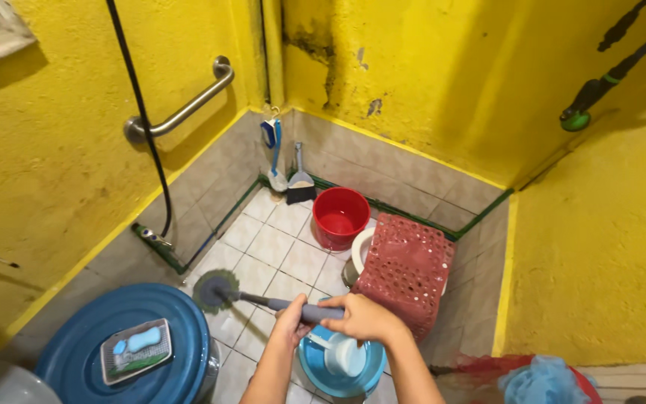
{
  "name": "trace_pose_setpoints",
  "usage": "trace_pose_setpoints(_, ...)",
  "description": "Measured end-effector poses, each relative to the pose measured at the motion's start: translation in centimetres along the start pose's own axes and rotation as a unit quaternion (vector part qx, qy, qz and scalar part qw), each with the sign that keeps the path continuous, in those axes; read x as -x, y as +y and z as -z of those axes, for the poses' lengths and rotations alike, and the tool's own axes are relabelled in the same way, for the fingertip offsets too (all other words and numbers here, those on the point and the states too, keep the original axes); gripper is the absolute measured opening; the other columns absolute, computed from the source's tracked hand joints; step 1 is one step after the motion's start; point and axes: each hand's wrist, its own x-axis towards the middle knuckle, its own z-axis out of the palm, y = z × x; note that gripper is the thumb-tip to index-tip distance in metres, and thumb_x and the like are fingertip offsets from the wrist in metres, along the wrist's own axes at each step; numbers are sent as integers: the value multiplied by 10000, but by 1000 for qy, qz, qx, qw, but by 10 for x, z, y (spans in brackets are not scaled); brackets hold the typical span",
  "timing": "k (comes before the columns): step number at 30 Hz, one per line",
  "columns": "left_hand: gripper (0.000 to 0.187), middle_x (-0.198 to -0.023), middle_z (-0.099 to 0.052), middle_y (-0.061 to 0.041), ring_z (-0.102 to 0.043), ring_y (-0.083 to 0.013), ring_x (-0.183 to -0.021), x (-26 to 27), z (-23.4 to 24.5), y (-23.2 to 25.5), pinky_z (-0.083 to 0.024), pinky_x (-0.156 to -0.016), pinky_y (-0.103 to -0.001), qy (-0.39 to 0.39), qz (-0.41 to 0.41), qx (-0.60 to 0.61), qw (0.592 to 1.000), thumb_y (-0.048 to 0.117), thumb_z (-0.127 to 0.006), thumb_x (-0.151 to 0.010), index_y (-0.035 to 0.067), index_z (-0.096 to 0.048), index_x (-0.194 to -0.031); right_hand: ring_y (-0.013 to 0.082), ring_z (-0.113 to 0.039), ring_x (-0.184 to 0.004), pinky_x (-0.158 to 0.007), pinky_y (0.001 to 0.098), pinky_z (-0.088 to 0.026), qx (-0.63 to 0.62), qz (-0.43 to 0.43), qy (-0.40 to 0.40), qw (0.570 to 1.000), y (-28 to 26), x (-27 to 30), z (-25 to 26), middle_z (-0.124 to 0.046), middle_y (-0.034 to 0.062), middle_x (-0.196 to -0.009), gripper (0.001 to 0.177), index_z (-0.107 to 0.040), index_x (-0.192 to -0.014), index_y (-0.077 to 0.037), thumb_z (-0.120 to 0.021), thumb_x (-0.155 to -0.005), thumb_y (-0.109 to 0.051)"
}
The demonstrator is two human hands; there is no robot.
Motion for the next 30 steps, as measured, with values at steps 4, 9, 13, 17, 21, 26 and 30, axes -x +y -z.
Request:
trace_pose_setpoints(4, 356, -969, -690, -205, -729, -332, -821, -11, -1, 14, -642, -691, -444, 8, 1, 47, 999, 162, -738, -861, -65, -584, -1087, 192, -651, -587, -618, 353, -554, -26, 20, 28, 999, 16, -24, 3, -689, 127, -711, 441, -690, -1303, -129, -716, -883, -261)
trace_pose_setpoints(9, 726, -1041, -645, -233, -718, -342, -838, -20, -10, 17, -639, -714, -475, 7, -56, 107, 993, 34, -727, -813, -78, -287, -1379, 245, -639, -1203, -979, 341, -508, -127, 266, 112, 949, 56, -61, -24, -596, 184, -1368, 357, -729, -1205, 10, -712, -850, -17)
trace_pose_setpoints(13, 1148, -1066, -638, -245, -717, -352, -875, -19, -42, 22, -623, -766, -456, 43, -45, 108, 992, -33, -676, -805, 61, 250, -1476, 220, -663, -1222, -1037, 326, -511, -212, 161, 112, 958, 57, -70, -16, -720, 135, -1282, 295, -754, -1117, 0, -691, -829, 8)
trace_pose_setpoints(17, 1047, -1054, -606, -222, -650, -309, -875, -50, -57, 41, -617, -772, -469, 22, -26, 77, 996, -29, -704, -830, -15, 111, -1486, 213, -678, -1204, -1027, 322, -515, -170, 118, 169, 964, 34, -76, -2, -732, 115, -1272, 287, -757, -1114, -9, -689, -835, -7)
trace_pose_setpoints(21, 559, -1002, -645, -208, -716, -310, -825, -87, -54, 70, -645, -699, -436, -76, -33, 16, 996, 34, -731, -822, -150, -445, -1266, 240, -687, -1202, -1035, 334, -508, -151, 141, 228, 952, 15, -93, -5, -729, 129, -1285, 311, -738, -1146, 1, -688, -841, -25)
trace_pose_setpoints(26, 455, -984, -661, -204, -686, -275, -771, -121, -34, 135, -579, -603, -404, -157, -95, -106, 977, 102, -744, -848, -15, -513, -1222, 280, -631, -1263, -1057, 347, -486, -200, 137, 308, 920, -5, -159, -45, -617, 150, -1411, 409, -640, -1299, -18, -677, -896, -75)
trace_pose_setpoints(30, 462, -1074, -691, -177, -744, -269, -862, -128, -8, 177, -632, -695, -411, -92, -20, -182, 979, 136, -714, -874, 117, -468, -1264, 381, -566, -1293, -1069, 385, -453, -138, 180, 342, 912, -15, -190, -98, -561, 227, -1438, 468, -598, -1382, 4, -652, -921, -59)
